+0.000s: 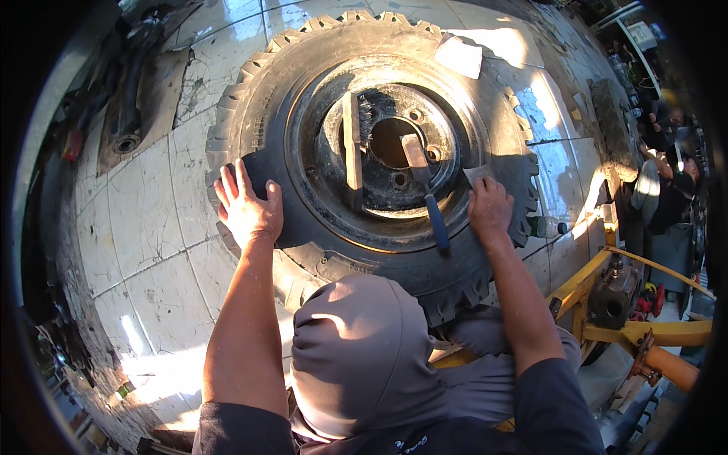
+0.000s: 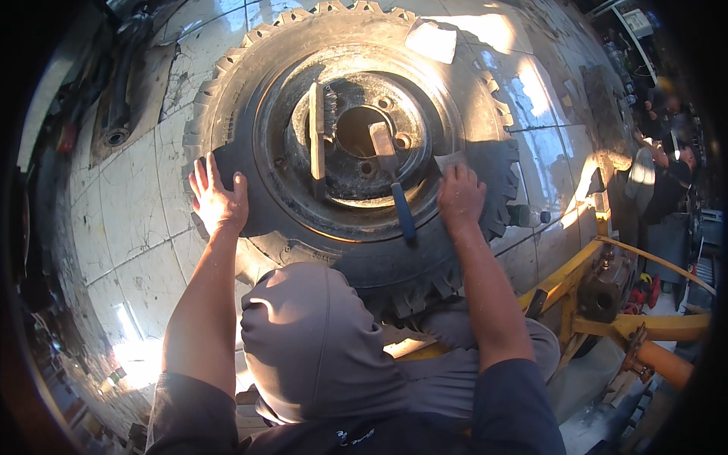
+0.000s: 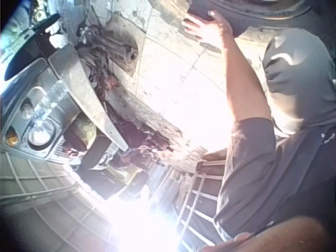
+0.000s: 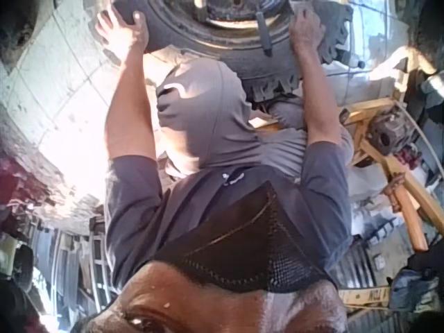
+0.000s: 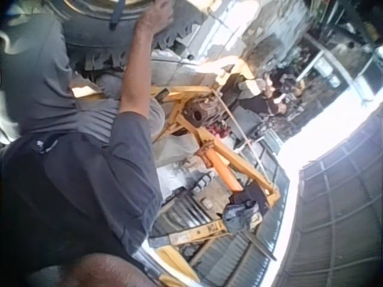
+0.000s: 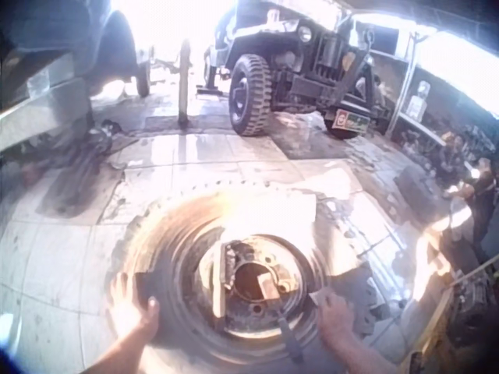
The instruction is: The person sits on the floor and uses a wire brush to scrub the sidewall of a large vehicle tire. They hold the tire steady with one hand while vigorously brushing the rubber surface with the other, moving around the circumference of the tire.
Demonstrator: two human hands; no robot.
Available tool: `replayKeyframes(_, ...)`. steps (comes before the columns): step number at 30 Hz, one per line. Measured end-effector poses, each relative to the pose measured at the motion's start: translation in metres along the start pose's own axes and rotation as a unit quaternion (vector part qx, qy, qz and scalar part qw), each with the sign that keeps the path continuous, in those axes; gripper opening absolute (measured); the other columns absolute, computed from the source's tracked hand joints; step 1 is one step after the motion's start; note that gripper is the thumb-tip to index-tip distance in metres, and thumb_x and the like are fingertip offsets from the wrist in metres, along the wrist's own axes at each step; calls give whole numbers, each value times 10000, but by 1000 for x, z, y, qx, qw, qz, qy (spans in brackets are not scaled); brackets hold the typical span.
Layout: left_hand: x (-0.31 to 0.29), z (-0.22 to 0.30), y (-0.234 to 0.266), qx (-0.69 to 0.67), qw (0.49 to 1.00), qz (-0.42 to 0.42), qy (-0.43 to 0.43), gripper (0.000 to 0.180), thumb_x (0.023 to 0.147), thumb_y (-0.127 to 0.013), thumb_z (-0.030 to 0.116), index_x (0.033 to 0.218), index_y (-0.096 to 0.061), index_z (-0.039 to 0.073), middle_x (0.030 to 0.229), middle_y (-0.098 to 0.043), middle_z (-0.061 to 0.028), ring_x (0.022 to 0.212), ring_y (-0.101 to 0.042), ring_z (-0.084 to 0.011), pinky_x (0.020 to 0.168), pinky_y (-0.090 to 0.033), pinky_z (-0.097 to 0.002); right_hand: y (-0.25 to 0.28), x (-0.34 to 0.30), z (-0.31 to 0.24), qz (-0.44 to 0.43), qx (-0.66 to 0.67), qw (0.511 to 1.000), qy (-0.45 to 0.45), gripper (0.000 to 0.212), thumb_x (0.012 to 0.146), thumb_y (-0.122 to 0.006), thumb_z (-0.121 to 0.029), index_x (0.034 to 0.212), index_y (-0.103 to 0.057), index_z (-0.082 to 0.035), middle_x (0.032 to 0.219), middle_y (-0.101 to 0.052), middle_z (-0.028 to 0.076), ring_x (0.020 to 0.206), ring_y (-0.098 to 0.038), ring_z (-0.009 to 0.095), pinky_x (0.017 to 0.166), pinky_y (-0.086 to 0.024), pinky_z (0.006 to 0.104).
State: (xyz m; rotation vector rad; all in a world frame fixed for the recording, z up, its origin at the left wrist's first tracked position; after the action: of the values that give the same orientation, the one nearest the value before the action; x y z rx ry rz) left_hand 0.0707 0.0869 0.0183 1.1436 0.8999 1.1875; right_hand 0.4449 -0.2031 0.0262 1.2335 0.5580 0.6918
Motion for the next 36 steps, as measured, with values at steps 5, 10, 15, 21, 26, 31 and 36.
replayKeyframes(5, -1, 4, 2, 5, 1000, 1, -3, 768, 881, -556, 443, 1548, -282, 178, 1618, -218, -117, 1482, -205, -326, 1157, -235, -518, -11, -11, 4, 38, 5, 999, -7, 381, 970, -524, -313, 1290, -570, -112, 1372, -549, 50, 1290, -465, 243, 948, -393, 497)
replayKeyframes(10, -2, 2, 3, 8, 1000, 9, -9, 769, 877, -558, 444, 1545, -288, 175, 1614, -228, -121, 1472, -218, -333, 1154, -240, -521, -12, -12, 2, 6, 15, 1000, -17, 417, 972, -519, -312, 1337, -546, -111, 1430, -518, 49, 1308, -452, 242, 986, -376, 497)
replayKeyframes(15, -3, 2, 4, 2, 1000, 7, -11, 771, 877, -557, 449, 1544, -289, 169, 1612, -233, -122, 1471, -218, -338, 1146, -247, -528, 2, -19, 24, 42, 151, 986, -61, 391, 987, -503, -313, 1300, -585, -95, 1287, -623, 98, 1158, -574, 294, 956, -421, 478)
replayKeyframes(21, -4, 7, -2, -18, 999, 4, -27, 773, 885, -549, 465, 1547, -281, 168, 1614, -222, -140, 1476, -197, -350, 1136, -254, -534, -8, -47, 74, 65, 578, 790, -196, 345, 1000, -507, -289, 1206, -635, -43, 990, -699, 141, 852, -672, 286, 750, -517, 391)
replayKeyframes(26, 6, -13, -10, -42, 998, -19, -40, 796, 917, -501, 581, 1557, -250, 180, 1623, -192, -139, 1488, -157, -358, 1144, -214, -579, 4, -74, 31, -71, 777, 557, -284, 357, 1001, -522, -292, 1184, -635, -7, 933, -667, 91, 839, -646, 192, 644, -520, 350)
replayKeyframes(31, -32, -31, -11, -121, 992, -34, -2, 826, 916, -497, 621, 1572, -184, 230, 1644, -86, -143, 1509, -59, -383, 1126, -130, -685, 31, -64, 27, 4, 748, 634, -198, 355, 989, -551, -293, 1112, -654, 23, 918, -674, 113, 852, -645, 232, 740, -503, 354)
replayKeyframes(36, -106, -88, -32, -156, 978, 6, 137, 1032, 777, -570, 757, 1572, -166, 239, 1634, -56, -201, 1506, -53, -406, 1083, -142, -751, 35, -71, 84, 94, 554, 799, -214, 382, 992, -537, -345, 1096, -650, 5, 926, -666, 194, 890, -640, 311, 826, -476, 383)
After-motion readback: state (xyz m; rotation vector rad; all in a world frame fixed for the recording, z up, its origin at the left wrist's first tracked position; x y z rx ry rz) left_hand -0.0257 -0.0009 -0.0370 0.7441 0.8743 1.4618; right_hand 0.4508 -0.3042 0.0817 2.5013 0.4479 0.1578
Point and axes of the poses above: each hand's wrist, its own x-axis towards the middle knuckle, its own y-axis out of the back of the hand, z = x × y, the point moved 9 cm from there along x, towards the middle knuckle
